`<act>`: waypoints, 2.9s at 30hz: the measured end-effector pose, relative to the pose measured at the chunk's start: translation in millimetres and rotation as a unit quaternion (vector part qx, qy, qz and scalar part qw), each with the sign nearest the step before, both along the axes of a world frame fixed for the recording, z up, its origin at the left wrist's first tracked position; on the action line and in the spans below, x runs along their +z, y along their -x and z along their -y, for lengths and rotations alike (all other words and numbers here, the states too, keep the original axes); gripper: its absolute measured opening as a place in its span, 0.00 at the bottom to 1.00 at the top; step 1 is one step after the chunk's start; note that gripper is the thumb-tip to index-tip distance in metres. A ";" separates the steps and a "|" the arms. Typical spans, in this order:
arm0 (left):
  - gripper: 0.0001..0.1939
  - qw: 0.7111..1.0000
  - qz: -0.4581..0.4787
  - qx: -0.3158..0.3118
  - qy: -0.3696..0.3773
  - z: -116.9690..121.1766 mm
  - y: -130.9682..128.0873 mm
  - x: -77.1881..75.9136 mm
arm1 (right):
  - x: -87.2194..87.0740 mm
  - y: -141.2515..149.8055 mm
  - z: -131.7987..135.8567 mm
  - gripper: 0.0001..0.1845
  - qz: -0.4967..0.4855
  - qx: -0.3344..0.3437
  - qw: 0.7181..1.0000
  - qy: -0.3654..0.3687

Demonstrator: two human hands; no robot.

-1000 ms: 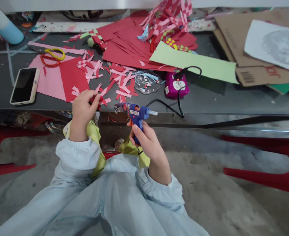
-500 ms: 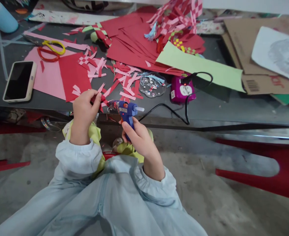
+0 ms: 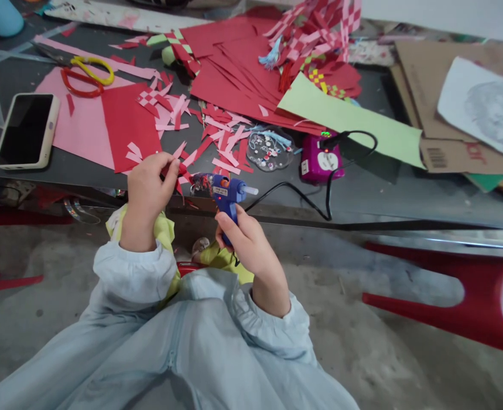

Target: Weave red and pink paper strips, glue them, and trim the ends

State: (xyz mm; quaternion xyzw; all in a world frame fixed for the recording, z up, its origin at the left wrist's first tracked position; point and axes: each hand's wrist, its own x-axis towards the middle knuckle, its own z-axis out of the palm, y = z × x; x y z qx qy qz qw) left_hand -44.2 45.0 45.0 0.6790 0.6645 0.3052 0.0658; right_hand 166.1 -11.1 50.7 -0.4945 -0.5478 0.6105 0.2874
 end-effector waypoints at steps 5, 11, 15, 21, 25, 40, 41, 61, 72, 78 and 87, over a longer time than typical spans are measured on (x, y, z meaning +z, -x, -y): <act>0.17 1.000 0.004 -0.003 -0.002 0.9 -0.1 0.6 | -0.9 -1.8 0.2 0.22 -0.005 0.004 1.000 -0.004; 0.17 1.000 0.000 -0.001 0.003 0.6 0.4 -0.3 | -0.9 -3.0 1.6 0.21 -0.012 0.005 1.000 -0.005; 0.16 1.000 0.000 0.000 0.001 0.2 0.3 -0.4 | -1.6 -3.2 1.0 0.21 -0.010 0.003 1.000 -0.006; 0.16 1.000 -0.001 -0.002 0.000 0.5 0.2 0.3 | -1.8 -2.9 0.2 0.22 -0.004 0.003 1.000 -0.002; 0.16 1.000 0.001 -0.003 -0.006 0.3 0.9 -0.8 | -2.2 -2.0 0.6 0.21 -0.006 0.003 1.000 -0.004; 0.16 1.000 -0.003 -0.002 0.004 0.6 0.0 0.3 | -0.5 5.6 -2.4 0.21 -0.009 -0.010 1.000 0.000; 0.16 1.000 -0.004 0.000 0.005 0.5 0.0 0.3 | -0.5 7.0 -4.2 0.21 -0.007 -0.010 1.000 -0.005; 0.15 1.000 -0.003 -0.003 0.010 1.4 0.0 1.7 | 1.2 6.7 -6.7 0.21 -0.012 -0.006 1.000 -0.013; 0.16 1.000 -0.020 0.000 0.006 1.4 0.3 1.0 | -0.1 6.5 -8.4 0.21 -0.005 0.003 1.000 -0.023; 0.15 1.000 -0.022 0.003 0.005 0.9 -0.1 1.0 | -0.8 5.2 -7.8 0.20 -0.009 0.008 1.000 -0.028; 0.15 1.000 -0.015 0.001 0.010 0.0 0.4 0.5 | 1.1 5.5 -8.3 0.18 -0.002 -0.002 1.000 -0.024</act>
